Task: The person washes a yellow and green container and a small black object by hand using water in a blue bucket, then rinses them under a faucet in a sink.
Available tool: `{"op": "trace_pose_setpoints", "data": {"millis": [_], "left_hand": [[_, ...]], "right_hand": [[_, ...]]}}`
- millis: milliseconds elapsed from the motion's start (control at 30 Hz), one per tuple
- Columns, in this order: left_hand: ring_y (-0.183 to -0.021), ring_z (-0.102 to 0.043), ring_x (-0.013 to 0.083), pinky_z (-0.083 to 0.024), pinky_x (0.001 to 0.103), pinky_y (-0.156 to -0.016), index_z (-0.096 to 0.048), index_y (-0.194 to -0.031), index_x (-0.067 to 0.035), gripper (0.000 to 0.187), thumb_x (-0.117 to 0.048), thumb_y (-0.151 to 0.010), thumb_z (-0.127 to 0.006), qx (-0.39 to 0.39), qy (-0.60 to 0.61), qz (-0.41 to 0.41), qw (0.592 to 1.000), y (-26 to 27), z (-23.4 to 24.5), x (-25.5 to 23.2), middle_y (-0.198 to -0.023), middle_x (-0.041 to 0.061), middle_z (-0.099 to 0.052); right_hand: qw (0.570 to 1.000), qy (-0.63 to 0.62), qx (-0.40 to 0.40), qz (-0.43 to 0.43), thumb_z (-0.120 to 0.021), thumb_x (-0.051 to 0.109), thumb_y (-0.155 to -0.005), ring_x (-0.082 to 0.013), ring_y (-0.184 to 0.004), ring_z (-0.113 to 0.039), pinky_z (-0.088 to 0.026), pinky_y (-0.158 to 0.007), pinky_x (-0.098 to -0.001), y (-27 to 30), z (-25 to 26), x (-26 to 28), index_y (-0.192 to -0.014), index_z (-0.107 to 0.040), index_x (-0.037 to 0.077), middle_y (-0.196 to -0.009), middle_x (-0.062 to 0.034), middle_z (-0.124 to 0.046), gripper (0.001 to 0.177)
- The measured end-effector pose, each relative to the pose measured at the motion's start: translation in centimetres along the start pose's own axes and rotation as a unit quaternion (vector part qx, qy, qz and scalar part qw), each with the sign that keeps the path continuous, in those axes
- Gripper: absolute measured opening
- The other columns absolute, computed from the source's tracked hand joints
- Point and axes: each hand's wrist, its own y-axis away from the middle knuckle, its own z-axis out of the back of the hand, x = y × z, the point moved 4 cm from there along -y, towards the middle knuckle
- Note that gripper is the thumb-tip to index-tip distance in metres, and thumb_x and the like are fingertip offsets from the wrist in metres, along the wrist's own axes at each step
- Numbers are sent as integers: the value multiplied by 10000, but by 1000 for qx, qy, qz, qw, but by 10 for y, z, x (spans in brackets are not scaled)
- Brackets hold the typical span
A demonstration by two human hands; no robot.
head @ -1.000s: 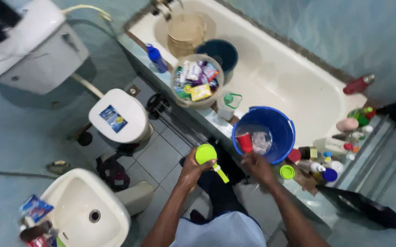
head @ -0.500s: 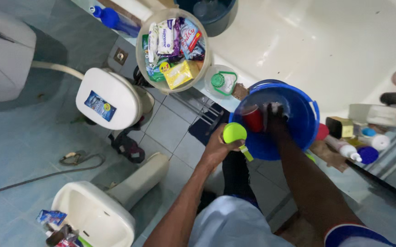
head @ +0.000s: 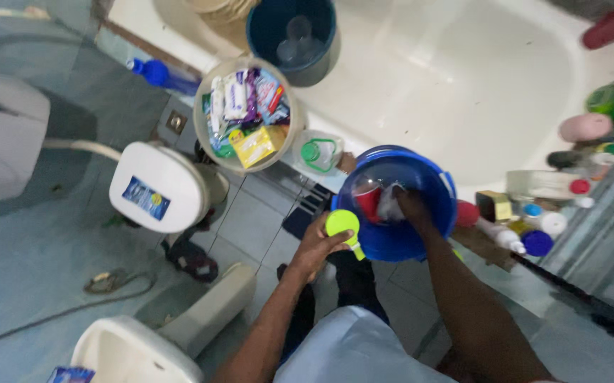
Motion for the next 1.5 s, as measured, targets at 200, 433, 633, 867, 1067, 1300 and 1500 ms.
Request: {"op": "trace_pose_setpoints", "data": {"millis": [200, 433, 633, 867, 1067, 1300, 1500], "left_hand": [[-959, -702, 235, -614, 361, -845, -596, -1271, -62, 398, -134, -900, -719, 20, 62, 42, 997, 6, -5, 13, -1132, 86, -707], [-965, -728, 248, -626, 401, -808, -572, -1271, -21, 407, -49, -884, -692, 59, 100, -10, 993, 11, -10, 10, -1111, 109, -715], [-983, -687, 207, -546, 346, -771, -544, -1366, -126, 640, 60, -782, -729, 95, 9, -68, 993, 14, -36, -2, -1136, 94, -701], [-1060, -684, 181, -591, 333, -868, -580, -1389, -29, 520, -2, -882, -691, 133, 3, -215, 968, 12, -56, -22, -1203, 87, -703], [-897, -685, 219, -591, 374, -752, -505, -1331, -65, 636, 29, -753, -754, 32, -118, -104, 987, 34, -66, -48, -1066, 112, -657], [-988, -650, 134, -549, 282, -848, -445, -1417, -198, 704, -18, -794, -718, 41, -78, -155, 984, 23, -86, -55, -1101, 9, -689], [-973, -654, 150, -549, 290, -837, -589, -1207, -78, 526, -9, -726, -789, 50, -175, -196, 964, 26, -94, -66, -1027, 35, -665]], "right_hand": [[893, -436, 100, -44, -688, 286, -995, -246, -824, -751, -596, -758, -351, 66, 42, 38, -1056, -760, -30, -934, -142, -782, 330], [802, -595, 54, -17, -671, 121, -908, -273, -812, -762, -634, -731, -391, 142, 89, 94, -1091, -700, 7, -948, -145, -756, 218], [874, -465, -118, 75, -673, 89, -857, -321, -1061, -677, -563, -886, -436, 198, 115, 151, -1192, -640, 118, -1172, -167, -686, 338], [914, 25, -265, 305, -770, 151, -769, -480, -1139, -545, -472, -957, -512, 251, 101, 213, -1198, -642, 27, -1198, -309, -598, 465], [945, -41, -223, 237, -660, 153, -904, -450, -1167, -610, -502, -967, -510, 230, 139, 221, -1308, -585, 4, -1214, -263, -641, 436], [834, 91, -370, 400, -764, 188, -777, -494, -1031, -628, -526, -891, -493, 229, 146, 221, -1216, -629, -33, -1161, -351, -651, 510], [921, -296, -72, 242, -609, 312, -943, -237, -916, -745, -553, -821, -343, 134, 146, 158, -1174, -730, 21, -1010, -82, -793, 391]]}}
